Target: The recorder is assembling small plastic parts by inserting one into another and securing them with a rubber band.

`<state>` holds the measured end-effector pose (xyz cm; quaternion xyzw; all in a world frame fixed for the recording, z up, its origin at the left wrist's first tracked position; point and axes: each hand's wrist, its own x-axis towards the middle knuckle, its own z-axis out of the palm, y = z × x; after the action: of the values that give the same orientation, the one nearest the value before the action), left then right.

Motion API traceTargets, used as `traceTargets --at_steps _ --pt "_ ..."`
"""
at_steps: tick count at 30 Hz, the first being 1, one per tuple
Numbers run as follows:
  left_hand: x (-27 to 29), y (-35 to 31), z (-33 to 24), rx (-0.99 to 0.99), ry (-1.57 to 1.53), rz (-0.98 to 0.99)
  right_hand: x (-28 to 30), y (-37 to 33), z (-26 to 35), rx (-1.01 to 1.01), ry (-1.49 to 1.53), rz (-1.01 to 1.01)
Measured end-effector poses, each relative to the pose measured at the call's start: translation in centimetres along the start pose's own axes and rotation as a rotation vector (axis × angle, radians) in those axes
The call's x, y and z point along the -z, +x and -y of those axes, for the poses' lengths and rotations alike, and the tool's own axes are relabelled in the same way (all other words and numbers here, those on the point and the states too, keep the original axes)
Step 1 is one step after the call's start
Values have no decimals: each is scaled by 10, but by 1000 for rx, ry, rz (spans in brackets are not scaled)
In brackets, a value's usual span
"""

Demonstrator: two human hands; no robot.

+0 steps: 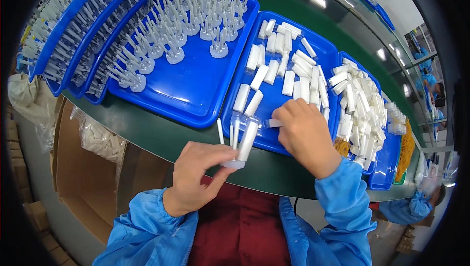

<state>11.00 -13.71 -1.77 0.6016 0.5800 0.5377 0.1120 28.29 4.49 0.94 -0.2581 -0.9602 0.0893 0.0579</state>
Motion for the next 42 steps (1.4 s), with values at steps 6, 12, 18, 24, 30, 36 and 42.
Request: traceTargets --at_steps 6,12,18,24,30,36,42 --pt "-13 11 -8 -188 129 143 18 -17 10 -589 1332 -309" --pt "-13 20 -21 -205 113 299 12 -29 19 -655 1558 -254" --pt "-14 23 -22 -192 124 408 10 -36 17 -573 1437 -227" --pt "-13 24 -26 -196 141 367 5 -42 21 -450 1190 -374" --pt "-8 15 -17 -336 115 272 -7 -46 42 -459 1331 -219" --pt "1 18 2 -327 154 105 -14 -30 75 -374 1468 -437" --pt "-6 17 12 -234 254 -78 -28 21 19 40 520 -486"
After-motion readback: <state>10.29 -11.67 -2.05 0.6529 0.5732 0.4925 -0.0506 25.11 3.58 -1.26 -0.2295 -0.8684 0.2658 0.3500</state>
